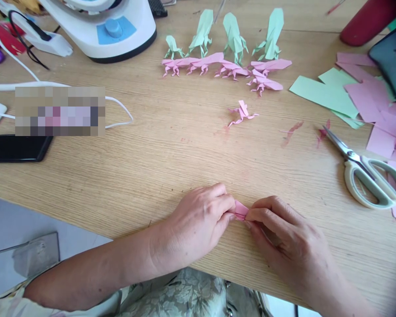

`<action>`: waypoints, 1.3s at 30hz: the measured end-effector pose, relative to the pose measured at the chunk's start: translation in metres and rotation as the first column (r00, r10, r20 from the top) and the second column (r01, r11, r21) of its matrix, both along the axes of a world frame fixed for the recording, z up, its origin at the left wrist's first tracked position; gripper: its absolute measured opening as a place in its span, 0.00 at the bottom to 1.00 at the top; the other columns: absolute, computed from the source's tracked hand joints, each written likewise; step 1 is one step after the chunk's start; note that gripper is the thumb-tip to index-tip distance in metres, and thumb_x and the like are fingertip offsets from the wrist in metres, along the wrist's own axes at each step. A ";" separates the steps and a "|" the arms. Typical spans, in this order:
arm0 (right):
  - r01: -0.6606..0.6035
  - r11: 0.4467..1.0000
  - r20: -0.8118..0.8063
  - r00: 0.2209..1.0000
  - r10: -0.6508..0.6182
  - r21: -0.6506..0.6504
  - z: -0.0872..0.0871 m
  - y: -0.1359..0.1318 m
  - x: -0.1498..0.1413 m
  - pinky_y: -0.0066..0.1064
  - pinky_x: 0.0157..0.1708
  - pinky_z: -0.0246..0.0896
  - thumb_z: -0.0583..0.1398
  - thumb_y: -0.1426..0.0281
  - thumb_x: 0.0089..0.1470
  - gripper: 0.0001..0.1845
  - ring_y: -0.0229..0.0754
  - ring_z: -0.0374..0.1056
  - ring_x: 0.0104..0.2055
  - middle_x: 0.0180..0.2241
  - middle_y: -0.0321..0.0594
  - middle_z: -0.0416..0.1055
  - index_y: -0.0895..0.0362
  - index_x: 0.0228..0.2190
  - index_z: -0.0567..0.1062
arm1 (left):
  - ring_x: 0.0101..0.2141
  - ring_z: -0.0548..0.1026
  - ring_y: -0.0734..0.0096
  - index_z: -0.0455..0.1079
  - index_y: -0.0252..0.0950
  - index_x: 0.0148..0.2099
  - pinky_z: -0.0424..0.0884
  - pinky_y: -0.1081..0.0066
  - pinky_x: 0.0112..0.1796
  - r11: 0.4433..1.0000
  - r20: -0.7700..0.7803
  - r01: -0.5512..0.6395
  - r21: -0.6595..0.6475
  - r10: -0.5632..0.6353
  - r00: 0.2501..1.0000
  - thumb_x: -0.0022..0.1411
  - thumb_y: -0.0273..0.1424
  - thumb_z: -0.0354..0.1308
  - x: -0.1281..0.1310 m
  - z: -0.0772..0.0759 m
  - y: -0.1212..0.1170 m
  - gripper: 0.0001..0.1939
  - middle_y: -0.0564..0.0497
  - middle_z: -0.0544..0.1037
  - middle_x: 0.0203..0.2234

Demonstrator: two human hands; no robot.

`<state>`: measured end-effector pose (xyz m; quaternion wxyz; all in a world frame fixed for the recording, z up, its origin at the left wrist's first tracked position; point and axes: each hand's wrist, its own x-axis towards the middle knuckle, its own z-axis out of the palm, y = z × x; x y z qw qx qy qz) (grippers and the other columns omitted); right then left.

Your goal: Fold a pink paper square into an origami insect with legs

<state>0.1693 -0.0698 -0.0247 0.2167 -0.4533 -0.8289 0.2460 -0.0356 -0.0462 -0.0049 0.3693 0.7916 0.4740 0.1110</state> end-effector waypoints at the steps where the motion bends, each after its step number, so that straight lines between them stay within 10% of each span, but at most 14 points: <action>1: 0.002 1.000 -0.001 1.000 -0.002 0.001 0.000 0.000 0.000 0.29 0.34 0.61 0.56 0.77 0.63 0.08 0.37 0.68 0.34 0.36 0.39 0.71 0.55 0.36 0.74 | 0.34 0.73 0.73 0.74 0.40 0.42 0.66 0.71 0.35 1.000 -0.009 0.005 0.002 -0.005 1.000 0.67 0.23 0.55 0.000 0.000 0.001 0.09 0.55 0.73 0.34; 28: 0.050 0.999 -0.032 0.998 -0.050 0.005 -0.005 -0.005 0.010 0.32 0.34 0.67 0.56 0.76 0.64 0.07 0.40 0.69 0.36 0.39 0.43 0.67 0.55 0.37 0.73 | 0.33 0.72 0.66 0.66 0.36 0.41 0.70 0.64 0.35 0.979 -0.385 0.173 0.104 -0.121 0.915 0.68 0.26 0.51 0.011 0.002 -0.001 0.03 0.49 0.71 0.37; 39: -0.306 0.884 0.248 0.942 0.227 0.354 -0.007 -0.012 0.029 0.41 0.44 0.66 0.49 0.80 0.64 0.20 0.47 0.68 0.42 0.45 0.52 0.69 0.63 0.54 0.71 | 0.34 0.73 0.65 0.67 0.36 0.42 0.72 0.62 0.36 0.982 -0.373 0.172 0.074 -0.133 0.918 0.69 0.27 0.52 0.011 0.008 0.003 0.03 0.50 0.72 0.38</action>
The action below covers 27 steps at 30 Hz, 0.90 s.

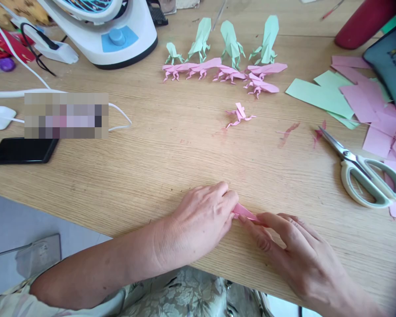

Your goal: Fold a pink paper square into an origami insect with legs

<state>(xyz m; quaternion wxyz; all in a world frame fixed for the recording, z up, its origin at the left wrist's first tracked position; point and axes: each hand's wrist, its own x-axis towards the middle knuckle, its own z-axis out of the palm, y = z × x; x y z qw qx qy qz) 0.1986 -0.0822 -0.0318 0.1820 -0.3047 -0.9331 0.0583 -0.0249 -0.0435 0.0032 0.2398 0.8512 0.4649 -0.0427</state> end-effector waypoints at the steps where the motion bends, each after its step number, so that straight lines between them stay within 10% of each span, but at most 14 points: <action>1: -0.004 0.999 0.018 1.000 0.003 0.047 0.001 0.000 -0.001 0.41 0.44 0.67 0.49 0.80 0.64 0.20 0.47 0.68 0.41 0.45 0.51 0.69 0.64 0.54 0.71 | 0.34 0.73 0.65 0.66 0.36 0.42 0.72 0.62 0.36 1.000 -0.002 0.003 0.001 -0.003 1.000 0.69 0.27 0.52 0.000 -0.001 0.000 0.03 0.50 0.72 0.38; 12: 0.005 0.996 0.073 0.997 -0.012 0.087 0.000 0.002 -0.001 0.41 0.34 0.68 0.49 0.80 0.63 0.20 0.46 0.66 0.37 0.50 0.55 0.68 0.67 0.52 0.72 | 0.32 0.72 0.70 0.68 0.35 0.42 0.69 0.68 0.32 0.996 0.132 -0.023 0.091 0.010 0.991 0.69 0.26 0.54 -0.005 -0.009 -0.004 0.03 0.51 0.73 0.36; 17: 0.009 0.998 0.061 0.998 -0.012 0.062 0.001 0.004 -0.001 0.41 0.34 0.68 0.50 0.80 0.64 0.17 0.46 0.66 0.39 0.52 0.56 0.66 0.66 0.50 0.73 | 0.41 0.75 0.71 0.73 0.35 0.44 0.74 0.68 0.43 0.933 0.373 -0.035 0.358 -0.108 0.922 0.72 0.26 0.50 -0.015 -0.025 -0.016 0.09 0.51 0.78 0.41; 27: -0.005 1.000 0.009 1.000 0.005 0.015 0.001 0.005 0.000 0.41 0.33 0.66 0.52 0.81 0.61 0.15 0.49 0.65 0.39 0.52 0.57 0.69 0.66 0.46 0.75 | 0.64 0.62 0.58 0.62 0.19 0.64 0.64 0.63 0.64 0.768 0.072 0.326 0.552 -0.433 0.898 0.71 0.21 0.48 -0.036 -0.024 -0.026 0.22 0.39 0.65 0.64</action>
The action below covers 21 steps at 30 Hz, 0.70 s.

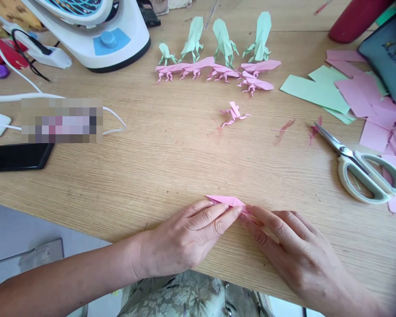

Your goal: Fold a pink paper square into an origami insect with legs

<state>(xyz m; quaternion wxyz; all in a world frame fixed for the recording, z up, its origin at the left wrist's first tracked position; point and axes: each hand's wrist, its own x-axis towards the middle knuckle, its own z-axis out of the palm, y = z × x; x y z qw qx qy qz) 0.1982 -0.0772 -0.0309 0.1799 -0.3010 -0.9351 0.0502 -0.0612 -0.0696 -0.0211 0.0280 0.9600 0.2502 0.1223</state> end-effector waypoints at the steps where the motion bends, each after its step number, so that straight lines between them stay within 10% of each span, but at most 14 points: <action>1: -0.001 1.000 -0.004 1.000 0.001 -0.013 0.000 0.000 0.000 0.40 0.33 0.66 0.52 0.81 0.61 0.15 0.49 0.65 0.39 0.53 0.57 0.70 0.66 0.45 0.75 | 0.66 0.60 0.59 0.60 0.19 0.65 0.62 0.65 0.66 1.000 -0.020 0.010 -0.001 -0.010 1.000 0.71 0.21 0.47 0.000 0.001 0.000 0.22 0.41 0.63 0.65; 21: -0.133 0.937 -0.004 0.990 0.139 -0.323 0.008 0.010 0.026 0.47 0.50 0.64 0.48 0.77 0.67 0.28 0.52 0.66 0.53 0.65 0.54 0.59 0.62 0.67 0.56 | 0.62 0.66 0.55 0.65 0.19 0.61 0.67 0.61 0.63 0.992 0.050 0.126 0.014 -0.126 0.991 0.71 0.21 0.47 -0.003 -0.004 0.016 0.20 0.35 0.70 0.59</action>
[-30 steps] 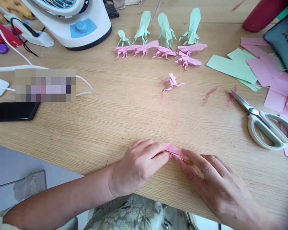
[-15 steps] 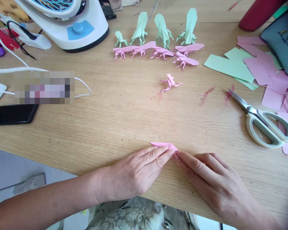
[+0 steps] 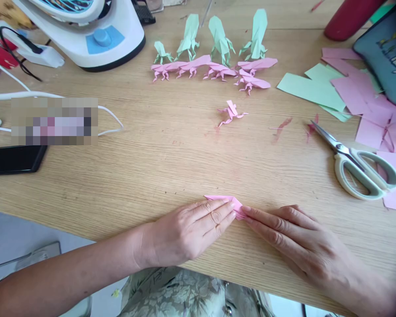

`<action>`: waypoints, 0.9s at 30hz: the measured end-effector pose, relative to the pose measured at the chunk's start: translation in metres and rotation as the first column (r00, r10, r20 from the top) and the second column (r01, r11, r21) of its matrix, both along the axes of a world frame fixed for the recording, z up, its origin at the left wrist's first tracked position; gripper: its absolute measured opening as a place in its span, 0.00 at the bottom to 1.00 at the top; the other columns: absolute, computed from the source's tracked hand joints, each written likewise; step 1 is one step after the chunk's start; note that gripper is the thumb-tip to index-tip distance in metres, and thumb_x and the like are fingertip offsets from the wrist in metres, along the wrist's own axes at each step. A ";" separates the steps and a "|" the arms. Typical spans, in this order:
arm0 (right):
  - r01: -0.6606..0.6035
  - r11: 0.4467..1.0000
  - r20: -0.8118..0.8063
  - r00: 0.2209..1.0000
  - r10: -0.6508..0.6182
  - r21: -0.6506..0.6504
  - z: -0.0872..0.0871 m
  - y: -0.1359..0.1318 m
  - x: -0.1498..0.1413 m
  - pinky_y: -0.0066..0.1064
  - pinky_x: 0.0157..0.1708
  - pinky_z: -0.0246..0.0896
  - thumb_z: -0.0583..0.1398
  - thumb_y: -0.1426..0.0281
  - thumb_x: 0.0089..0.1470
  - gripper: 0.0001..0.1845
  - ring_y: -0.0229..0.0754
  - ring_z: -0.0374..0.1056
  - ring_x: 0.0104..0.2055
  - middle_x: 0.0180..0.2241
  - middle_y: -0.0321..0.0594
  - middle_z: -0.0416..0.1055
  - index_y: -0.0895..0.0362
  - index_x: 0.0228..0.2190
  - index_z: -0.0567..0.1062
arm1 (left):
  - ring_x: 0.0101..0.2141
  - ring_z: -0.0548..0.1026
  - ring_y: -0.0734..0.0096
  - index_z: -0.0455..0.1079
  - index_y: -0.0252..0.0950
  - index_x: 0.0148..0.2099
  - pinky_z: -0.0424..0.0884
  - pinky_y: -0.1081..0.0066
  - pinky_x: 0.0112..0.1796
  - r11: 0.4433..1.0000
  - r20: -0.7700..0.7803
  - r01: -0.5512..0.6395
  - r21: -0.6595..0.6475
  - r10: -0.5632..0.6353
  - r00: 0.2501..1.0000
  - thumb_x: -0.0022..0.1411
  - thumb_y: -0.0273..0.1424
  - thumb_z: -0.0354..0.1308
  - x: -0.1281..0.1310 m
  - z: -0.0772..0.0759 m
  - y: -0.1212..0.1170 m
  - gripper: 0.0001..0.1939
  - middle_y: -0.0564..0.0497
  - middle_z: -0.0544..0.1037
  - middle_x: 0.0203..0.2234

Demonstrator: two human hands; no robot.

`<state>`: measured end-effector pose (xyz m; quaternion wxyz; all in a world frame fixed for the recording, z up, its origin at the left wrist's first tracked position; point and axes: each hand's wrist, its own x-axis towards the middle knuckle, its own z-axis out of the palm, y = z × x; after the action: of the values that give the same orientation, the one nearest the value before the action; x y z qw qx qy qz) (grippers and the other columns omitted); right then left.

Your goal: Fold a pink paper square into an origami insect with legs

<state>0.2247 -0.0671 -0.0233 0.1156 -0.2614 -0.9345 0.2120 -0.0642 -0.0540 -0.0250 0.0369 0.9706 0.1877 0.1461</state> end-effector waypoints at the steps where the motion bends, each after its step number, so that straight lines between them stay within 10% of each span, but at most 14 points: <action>1: -0.005 1.000 -0.003 1.000 0.005 0.002 0.000 0.000 0.000 0.47 0.49 0.64 0.47 0.77 0.67 0.28 0.52 0.66 0.52 0.66 0.55 0.59 0.62 0.67 0.56 | 0.62 0.66 0.56 0.65 0.19 0.61 0.67 0.62 0.63 1.000 -0.027 -0.005 -0.007 0.005 1.000 0.71 0.21 0.47 0.001 0.002 0.000 0.20 0.36 0.70 0.60; 20: 0.011 0.999 -0.030 1.000 -0.010 0.048 0.000 0.004 0.010 0.46 0.48 0.70 0.48 0.77 0.66 0.26 0.53 0.69 0.52 0.60 0.56 0.67 0.63 0.63 0.63 | 0.63 0.65 0.59 0.61 0.25 0.66 0.67 0.64 0.62 0.993 -0.150 -0.115 0.000 0.114 0.982 0.71 0.27 0.53 0.011 0.004 -0.011 0.24 0.44 0.67 0.63; 27: 0.380 0.883 -0.061 0.910 -0.411 -0.274 0.003 0.003 -0.020 0.33 0.39 0.70 0.54 0.74 0.65 0.11 0.41 0.72 0.44 0.46 0.44 0.72 0.54 0.43 0.75 | 0.63 0.65 0.58 0.58 0.26 0.67 0.66 0.64 0.62 0.985 -0.183 -0.145 -0.088 0.128 0.975 0.70 0.37 0.55 0.011 0.003 -0.013 0.30 0.42 0.67 0.63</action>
<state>0.2047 -0.0637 -0.0200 0.1764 -0.4464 -0.8177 0.3179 -0.0533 -0.0669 -0.0221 0.0588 0.9614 0.2637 0.0518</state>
